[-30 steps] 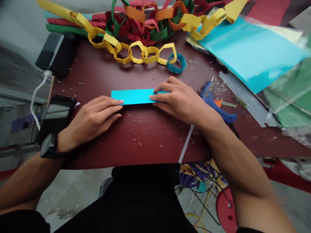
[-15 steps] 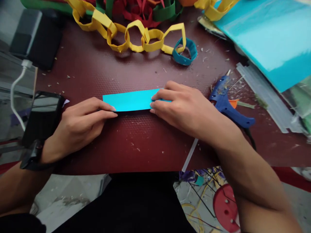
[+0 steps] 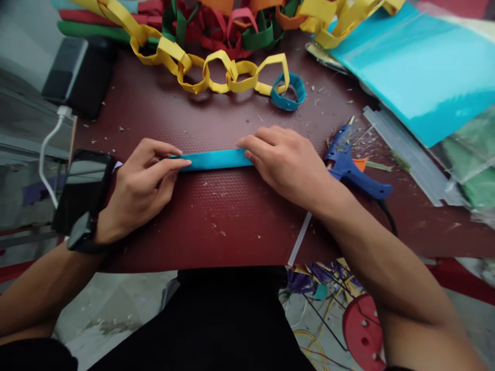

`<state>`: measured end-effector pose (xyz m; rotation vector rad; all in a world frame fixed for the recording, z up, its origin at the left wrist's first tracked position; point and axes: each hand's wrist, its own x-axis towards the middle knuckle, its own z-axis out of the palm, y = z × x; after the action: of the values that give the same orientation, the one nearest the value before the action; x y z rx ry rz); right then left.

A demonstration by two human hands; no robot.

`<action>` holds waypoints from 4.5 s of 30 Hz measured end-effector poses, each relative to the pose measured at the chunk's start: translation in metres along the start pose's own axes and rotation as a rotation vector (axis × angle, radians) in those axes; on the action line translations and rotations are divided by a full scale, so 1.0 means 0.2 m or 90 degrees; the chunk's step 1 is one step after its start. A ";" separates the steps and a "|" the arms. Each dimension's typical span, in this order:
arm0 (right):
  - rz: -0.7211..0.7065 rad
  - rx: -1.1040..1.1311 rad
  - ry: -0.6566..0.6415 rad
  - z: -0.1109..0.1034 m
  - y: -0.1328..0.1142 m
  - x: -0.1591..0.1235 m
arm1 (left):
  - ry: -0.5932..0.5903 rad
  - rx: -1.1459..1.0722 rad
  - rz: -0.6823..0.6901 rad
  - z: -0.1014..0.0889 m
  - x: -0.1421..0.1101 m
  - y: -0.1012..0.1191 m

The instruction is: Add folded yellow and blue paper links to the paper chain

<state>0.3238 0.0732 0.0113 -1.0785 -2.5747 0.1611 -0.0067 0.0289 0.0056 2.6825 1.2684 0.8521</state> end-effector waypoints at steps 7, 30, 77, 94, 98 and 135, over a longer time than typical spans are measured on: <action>-0.003 -0.012 0.014 0.05 0.02 0.01 | -0.039 0.087 0.035 0.02 -0.02 0.08; -0.192 -0.110 -0.029 -0.02 -0.23 -0.04 | -0.171 0.123 0.118 0.01 -0.03 0.17; -0.095 -0.042 -0.118 0.07 -0.24 -0.10 | -0.199 0.118 0.050 0.04 -0.05 0.20; -0.068 -0.073 -0.117 0.05 -0.30 -0.05 | -0.219 0.091 0.047 0.04 -0.05 0.19; -0.065 -0.085 -0.101 0.04 -0.30 -0.04 | -0.206 0.097 0.046 0.05 -0.06 0.19; -0.046 -0.057 -0.046 -0.01 -0.15 -0.08 | -0.200 0.124 0.012 0.02 -0.05 0.19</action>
<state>0.3141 0.0404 0.0160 -1.0265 -2.7040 0.0696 0.0172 -0.0029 0.0076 2.8296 1.3102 0.3016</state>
